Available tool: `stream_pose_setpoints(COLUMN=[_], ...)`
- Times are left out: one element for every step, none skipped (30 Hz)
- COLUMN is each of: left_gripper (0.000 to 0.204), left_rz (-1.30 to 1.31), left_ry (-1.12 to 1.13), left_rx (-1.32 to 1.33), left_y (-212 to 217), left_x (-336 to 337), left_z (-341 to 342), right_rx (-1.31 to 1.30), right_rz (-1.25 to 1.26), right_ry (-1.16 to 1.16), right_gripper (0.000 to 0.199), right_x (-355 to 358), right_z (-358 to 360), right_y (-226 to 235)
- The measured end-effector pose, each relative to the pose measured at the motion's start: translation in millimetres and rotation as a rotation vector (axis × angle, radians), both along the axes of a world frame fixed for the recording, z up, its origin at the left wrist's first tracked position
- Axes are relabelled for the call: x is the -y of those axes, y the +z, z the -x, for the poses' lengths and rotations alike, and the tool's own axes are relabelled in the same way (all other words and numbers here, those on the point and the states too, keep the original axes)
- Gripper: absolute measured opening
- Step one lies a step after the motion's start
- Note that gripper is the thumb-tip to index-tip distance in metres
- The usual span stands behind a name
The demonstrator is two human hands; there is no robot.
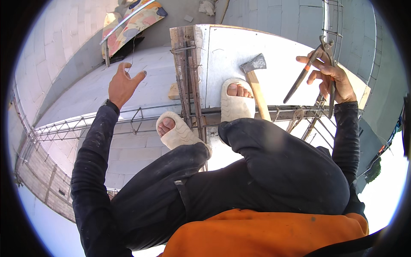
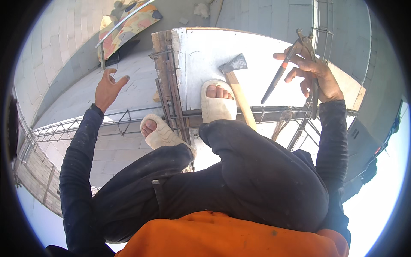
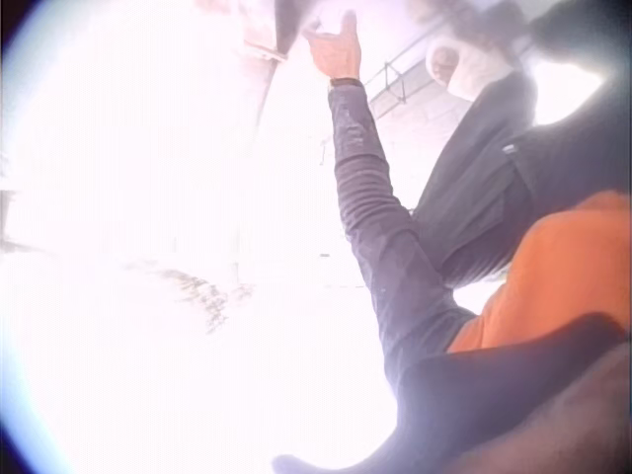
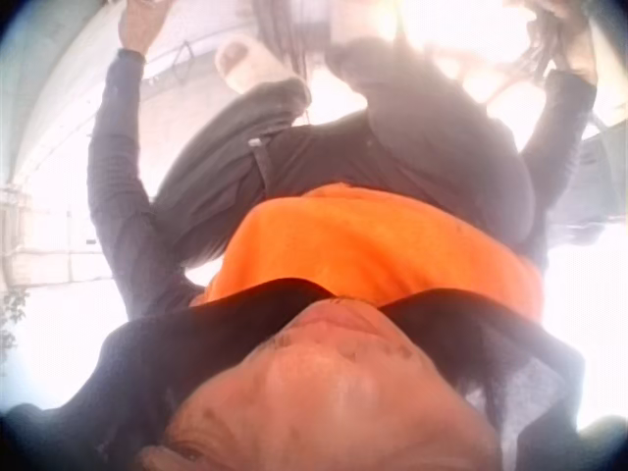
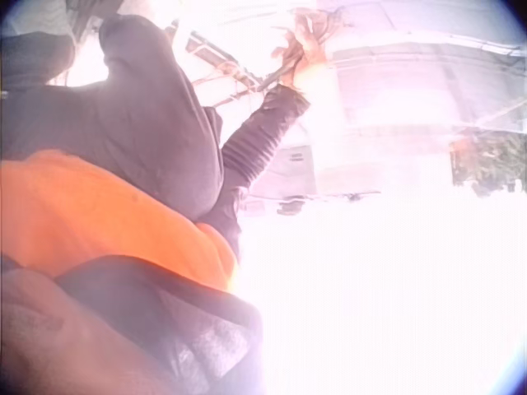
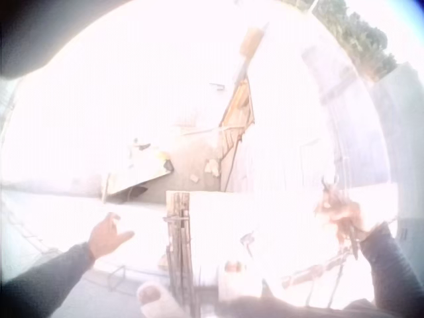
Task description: The person uses pliers to cut and bend metal rods on a rooftop scaffolding platform. They then pick up a bundle of rods, walk across the platform, and arrange them on the wooden planks.
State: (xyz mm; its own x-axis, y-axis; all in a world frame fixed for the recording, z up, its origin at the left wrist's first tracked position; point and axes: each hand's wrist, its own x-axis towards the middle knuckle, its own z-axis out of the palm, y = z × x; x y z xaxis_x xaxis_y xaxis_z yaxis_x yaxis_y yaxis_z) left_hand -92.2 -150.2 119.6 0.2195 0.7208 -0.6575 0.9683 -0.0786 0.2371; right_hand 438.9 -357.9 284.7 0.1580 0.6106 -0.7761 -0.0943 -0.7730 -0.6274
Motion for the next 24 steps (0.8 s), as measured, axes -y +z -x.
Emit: stream_pose_setpoints(left_gripper=[0.081, 0.087, 0.090, 0.094, 0.090, 0.085, 0.081, 0.077, 0.073, 0.069, 0.064, 0.060, 0.056, 0.055, 0.055, 0.055, 0.056, 0.056, 0.056, 0.057, 0.057, 0.057, 0.055, 0.054], left_rz=[0.009, 0.023, 0.081, 0.138, 0.120, 0.103, 0.085, 0.085, 0.085, 0.085, 0.113, 0.138, 0.157, 0.177, 0.201, 0.225, 0.242, 0.257, 0.271, 0.284, 0.299, 0.314, 0.294, 0.273], left_ry=[-0.027, -0.055, -0.045, -0.034, -0.006, 0.020, 0.048, 0.018, -0.009, -0.034, -0.057, -0.070, -0.083, -0.089, -0.095, -0.100, -0.100, -0.102, -0.105, -0.117, -0.132, -0.148, -0.150, -0.149], left_rx=[-0.002, 0.000, 0.014, 0.026, 0.042, 0.061, 0.080, 0.080, 0.080, 0.080, 0.114, 0.142, 0.172, 0.192, 0.212, 0.232, 0.256, 0.282, 0.308, 0.306, 0.308, 0.309, 0.306, 0.303], left_y=[-19.0, -37.4, -51.5, -66.2, -82.3, -96.8, -109.5, -113.5, -116.9, -119.4, -123.9, -126.9, -127.2, -126.8, -123.9, -122.3, -125.2, -128.3, -130.9, -132.5, -131.8, -130.8, -134.2, -136.7], left_x=[18.0, 34.1, 46.6, 59.3, 70.4, 80.1, 86.6, 89.8, 93.0, 93.3, 90.7, 85.7, 78.1, 73.7, 70.7, 67.8, 66.3, 63.8, 60.7, 58.6, 58.1, 57.2, 58.9, 62.0], left_z=[-8.4, -19.6, -32.2, -43.5, -49.9, -56.9, -60.1, -68.8, -76.6, -80.8, -81.1, -79.3, -79.9, -80.9, -82.1, -82.0, -80.2, -79.2, -77.1, -73.9, -74.5, -75.6, -75.7, -76.3], right_rx=[0.024, 0.044, 0.020, -0.005, -0.030, -0.017, -0.014, -0.008, -0.002, 0.013, 0.036, 0.055, 0.075, 0.040, 0.034, 0.071, 0.107, 0.138, 0.141, 0.143, 0.148, 0.143, 0.156, 0.169], right_rz=[0.041, 0.083, 0.111, 0.138, 0.148, 0.175, 0.200, 0.227, 0.255, 0.275, 0.295, 0.312, 0.322, 0.311, 0.337, 0.354, 0.370, 0.397, 0.410, 0.423, 0.437, 0.444, 0.449, 0.454], right_ry=[-0.011, -0.021, -0.037, -0.054, -0.071, -0.065, -0.074, -0.084, -0.092, -0.107, -0.118, -0.119, -0.121, -0.121, -0.135, -0.115, -0.096, -0.096, -0.087, -0.077, -0.072, -0.079, -0.077, -0.072], right_gripper=[0.073, 0.070, 0.065, 0.059, 0.053, 0.053, 0.053, 0.052, 0.052, 0.050, 0.051, 0.051, 0.052, 0.053, 0.054, 0.054, 0.054, 0.055, 0.055, 0.056, 0.057, 0.058, 0.058, 0.059], right_x=[5.2, 10.7, 17.1, 25.8, 29.2, 32.3, 36.1, 41.8, 46.2, 49.0, 55.8, 60.9, 64.5, 68.3, 71.3, 73.4, 74.3, 73.3, 72.0, 70.6, 70.5, 70.1, 69.3, 67.8], right_z=[-1.6, -1.5, -2.3, -4.1, -5.9, -0.3, 2.6, 5.3, 8.4, 13.0, 16.4, 18.2, 18.4, 19.0, 19.4, 19.6, 19.3, 19.4, 20.3, 21.4, 20.9, 19.3, 19.9, 20.5], right_y=[-8.4, -13.3, -14.6, -16.6, -20.8, -21.3, -24.2, -28.4, -31.5, -32.3, -34.3, -38.9, -43.0, -44.4, -45.0, -46.5, -48.3, -50.3, -50.6, -50.5, -52.0, -56.1, -59.2, -61.5])
